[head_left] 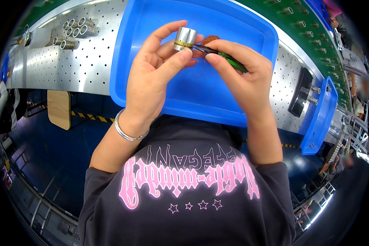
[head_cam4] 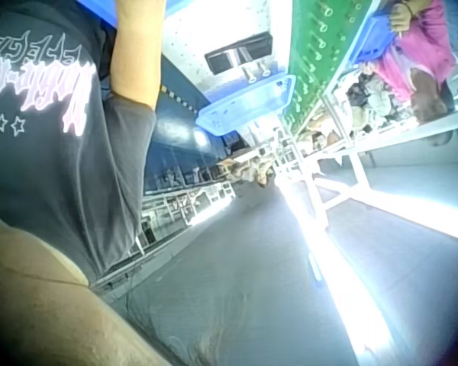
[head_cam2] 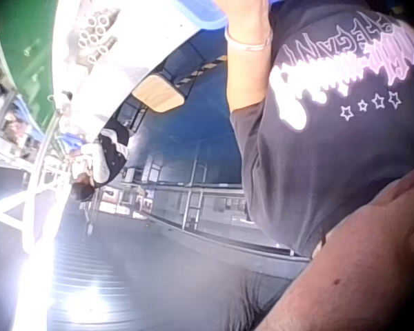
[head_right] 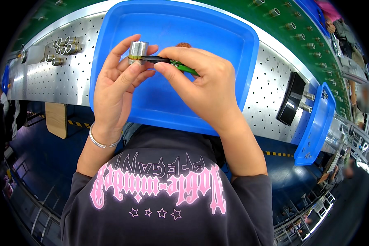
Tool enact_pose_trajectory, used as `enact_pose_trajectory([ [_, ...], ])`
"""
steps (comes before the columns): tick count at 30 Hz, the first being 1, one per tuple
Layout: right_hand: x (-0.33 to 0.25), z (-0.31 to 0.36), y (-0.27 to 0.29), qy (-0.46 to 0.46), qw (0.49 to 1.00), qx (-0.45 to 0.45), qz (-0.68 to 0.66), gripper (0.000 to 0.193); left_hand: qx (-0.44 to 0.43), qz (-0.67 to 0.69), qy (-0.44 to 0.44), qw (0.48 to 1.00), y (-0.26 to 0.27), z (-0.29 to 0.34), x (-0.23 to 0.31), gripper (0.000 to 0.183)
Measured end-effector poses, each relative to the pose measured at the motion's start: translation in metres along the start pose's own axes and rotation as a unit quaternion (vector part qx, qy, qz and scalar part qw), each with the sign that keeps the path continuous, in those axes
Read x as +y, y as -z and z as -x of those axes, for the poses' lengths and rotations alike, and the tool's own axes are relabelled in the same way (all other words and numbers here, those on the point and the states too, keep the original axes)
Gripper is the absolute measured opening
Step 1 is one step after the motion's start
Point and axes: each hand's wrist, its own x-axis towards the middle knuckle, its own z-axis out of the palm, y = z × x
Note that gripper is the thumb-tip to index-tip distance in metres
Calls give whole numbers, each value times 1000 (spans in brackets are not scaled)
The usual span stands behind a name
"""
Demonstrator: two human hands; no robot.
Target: The person uses a green-handled tool to scrape and clean the exterior of small cylindrical metal parts. They hold each part in their left hand and repeatedly rub the tool against the surface, rotating the part to access different areas. The person handles the parts one at a time, placing them into a blue tray after cleaning.
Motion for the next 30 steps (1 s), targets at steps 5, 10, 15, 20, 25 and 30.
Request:
enact_pose_trajectory([
  [5,-2,1,0,-25,1000,-7,2,15,-4,-1,-9,1000,0,1,-1,45],
  [10,-2,1,0,-20,1000,-2,6,14,-19,-40,-11,999,2,1,-1,47],
  [15,-1,2,0,-30,999,-6,-11,13,-14,-46,-16,999,0,2,-1,47],
  [20,0,2,1,-39,999,-12,-23,12,-5,7,-12,1000,-1,2,-1,46],
  [25,-4,2,-1,-125,982,-5,-143,13,-6,-9,9,1000,2,1,-1,48],
  [30,-4,-15,-1,-176,953,-99,-226,13,-63,-74,59,994,7,-1,3,52],
])
